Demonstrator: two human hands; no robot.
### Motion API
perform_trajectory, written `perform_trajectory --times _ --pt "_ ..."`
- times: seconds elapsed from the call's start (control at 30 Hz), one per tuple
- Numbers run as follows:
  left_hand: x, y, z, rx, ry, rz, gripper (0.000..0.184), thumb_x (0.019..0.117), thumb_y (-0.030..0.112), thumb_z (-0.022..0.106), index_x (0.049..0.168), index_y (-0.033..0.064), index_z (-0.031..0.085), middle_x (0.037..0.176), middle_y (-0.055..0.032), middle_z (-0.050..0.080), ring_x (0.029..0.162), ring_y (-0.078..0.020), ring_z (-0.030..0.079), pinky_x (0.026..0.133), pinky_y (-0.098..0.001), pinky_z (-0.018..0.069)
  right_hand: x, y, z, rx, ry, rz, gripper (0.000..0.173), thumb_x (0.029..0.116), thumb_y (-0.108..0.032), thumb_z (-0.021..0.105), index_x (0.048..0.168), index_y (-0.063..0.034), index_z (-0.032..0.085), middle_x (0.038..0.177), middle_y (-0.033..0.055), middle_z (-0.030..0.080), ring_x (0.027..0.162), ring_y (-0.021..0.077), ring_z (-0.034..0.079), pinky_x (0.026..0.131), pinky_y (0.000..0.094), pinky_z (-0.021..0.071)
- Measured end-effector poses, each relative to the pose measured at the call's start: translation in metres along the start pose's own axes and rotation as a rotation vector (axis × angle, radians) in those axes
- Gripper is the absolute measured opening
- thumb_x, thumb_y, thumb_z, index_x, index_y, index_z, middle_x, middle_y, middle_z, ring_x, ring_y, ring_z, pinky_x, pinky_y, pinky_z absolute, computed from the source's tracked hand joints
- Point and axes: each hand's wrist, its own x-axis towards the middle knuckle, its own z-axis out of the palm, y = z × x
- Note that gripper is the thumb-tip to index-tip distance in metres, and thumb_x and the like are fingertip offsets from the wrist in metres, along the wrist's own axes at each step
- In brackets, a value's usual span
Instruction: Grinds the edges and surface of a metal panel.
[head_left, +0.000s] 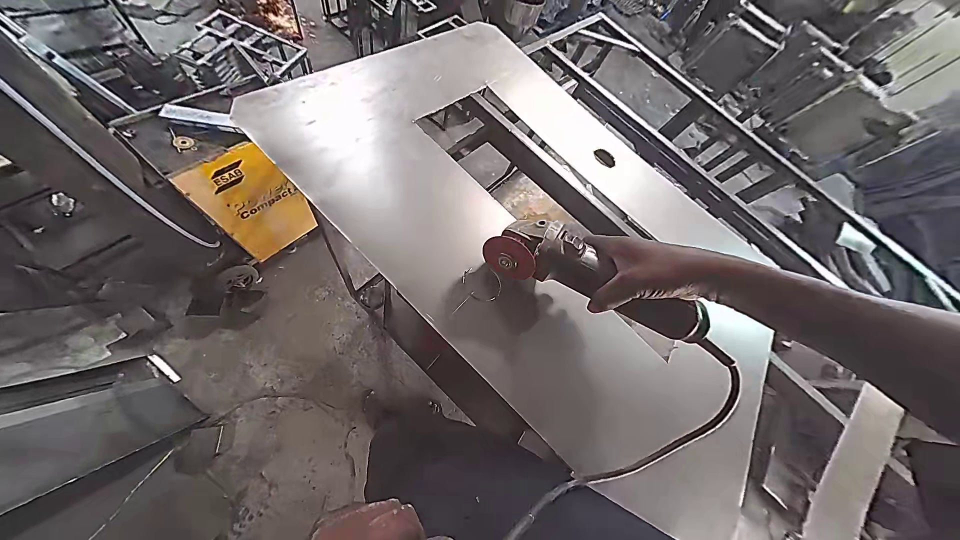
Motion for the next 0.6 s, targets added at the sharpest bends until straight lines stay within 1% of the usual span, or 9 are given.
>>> perform_trajectory --times 0.03,0.1,0.17,0.27,0.33,0.43,0.5,0.6 --pt "0.000 -0.001 0.002 0.000 -0.002 -0.013 0.028 0.0969 0.030 0.072 0.098 0.0019 0.077 0.077 -0.0133 0.069 0.069 -0.0205 0.066 0.064 -0.0339 0.0542 -0.002 -0.005 0.003 0.022 -0.013 -0.015 0.072 0.0655 -0.005 0.089 0.127 -0.0067 0.050 0.095 0.0148 0.067 0.077 0.0252 0.070 0.065 0.0419 0.0600" --pt "-0.001 -0.002 0.005 -0.007 -0.003 -0.028 0.028 0.0978 0.029 0.071 0.099 0.0023 0.078 0.076 -0.0133 0.068 0.068 -0.0211 0.065 0.064 -0.0343 0.0536 -0.002 -0.007 0.006 0.029 -0.025 -0.038 0.071 0.0674 -0.003 0.087 0.127 -0.0063 0.049 0.094 0.0162 0.066 0.075 0.0259 0.070 0.062 0.0414 0.0597" --pt "-0.002 -0.004 0.006 -0.019 -0.007 -0.029 0.027 0.0982 0.029 0.071 0.100 0.0030 0.077 0.078 -0.0134 0.069 0.070 -0.0213 0.066 0.064 -0.0346 0.0541 0.002 -0.002 0.006 0.007 -0.020 -0.057 0.073 0.0655 -0.007 0.086 0.128 -0.0084 0.049 0.093 0.0160 0.067 0.074 0.0261 0.070 0.061 0.0418 0.0595" --pt "-0.001 -0.008 0.008 -0.026 -0.006 -0.019 0.026 0.0981 0.028 0.071 0.101 0.0034 0.078 0.078 -0.0133 0.069 0.070 -0.0213 0.066 0.064 -0.0349 0.0542 0.003 -0.005 0.002 -0.076 0.005 -0.040 0.078 0.0644 -0.009 0.089 0.131 -0.0082 0.048 0.095 0.0164 0.067 0.075 0.0274 0.070 0.062 0.0440 0.0600" --pt "-0.001 -0.010 0.009 -0.016 -0.005 -0.020 0.026 0.0984 0.028 0.070 0.101 0.0036 0.078 0.078 -0.0132 0.069 0.070 -0.0220 0.066 0.063 -0.0354 0.0538 0.002 -0.009 0.002 -0.089 0.006 -0.026 0.078 0.0646 -0.006 0.089 0.131 -0.0078 0.048 0.096 0.0168 0.067 0.076 0.0276 0.070 0.064 0.0445 0.0602" --pt "0.000 -0.013 0.011 -0.008 -0.007 -0.023 0.026 0.0992 0.029 0.069 0.101 0.0044 0.077 0.078 -0.0128 0.069 0.071 -0.0219 0.066 0.063 -0.0357 0.0539 0.003 -0.015 -0.001 -0.137 0.004 -0.014 0.076 0.0656 -0.004 0.090 0.129 -0.0072 0.048 0.094 0.0163 0.067 0.075 0.0271 0.070 0.063 0.0437 0.0600" --pt "0.002 -0.015 0.011 -0.008 -0.009 -0.019 0.026 0.0992 0.029 0.069 0.101 0.0043 0.077 0.078 -0.0130 0.069 0.070 -0.0223 0.066 0.063 -0.0360 0.0536 0.005 -0.019 -0.006 -0.221 -0.003 -0.003 0.071 0.0673 -0.007 0.092 0.125 -0.0076 0.050 0.092 0.0142 0.066 0.075 0.0258 0.069 0.064 0.0430 0.0594" --pt "0.001 -0.017 0.013 -0.013 -0.017 -0.017 0.026 0.0992 0.029 0.069 0.101 0.0043 0.077 0.078 -0.0125 0.069 0.070 -0.0218 0.066 0.063 -0.0358 0.0541 0.011 -0.023 -0.013 -0.363 0.010 -0.038 0.067 0.0678 -0.012 0.093 0.122 -0.0088 0.053 0.092 0.0123 0.067 0.076 0.0257 0.068 0.065 0.0464 0.0579"
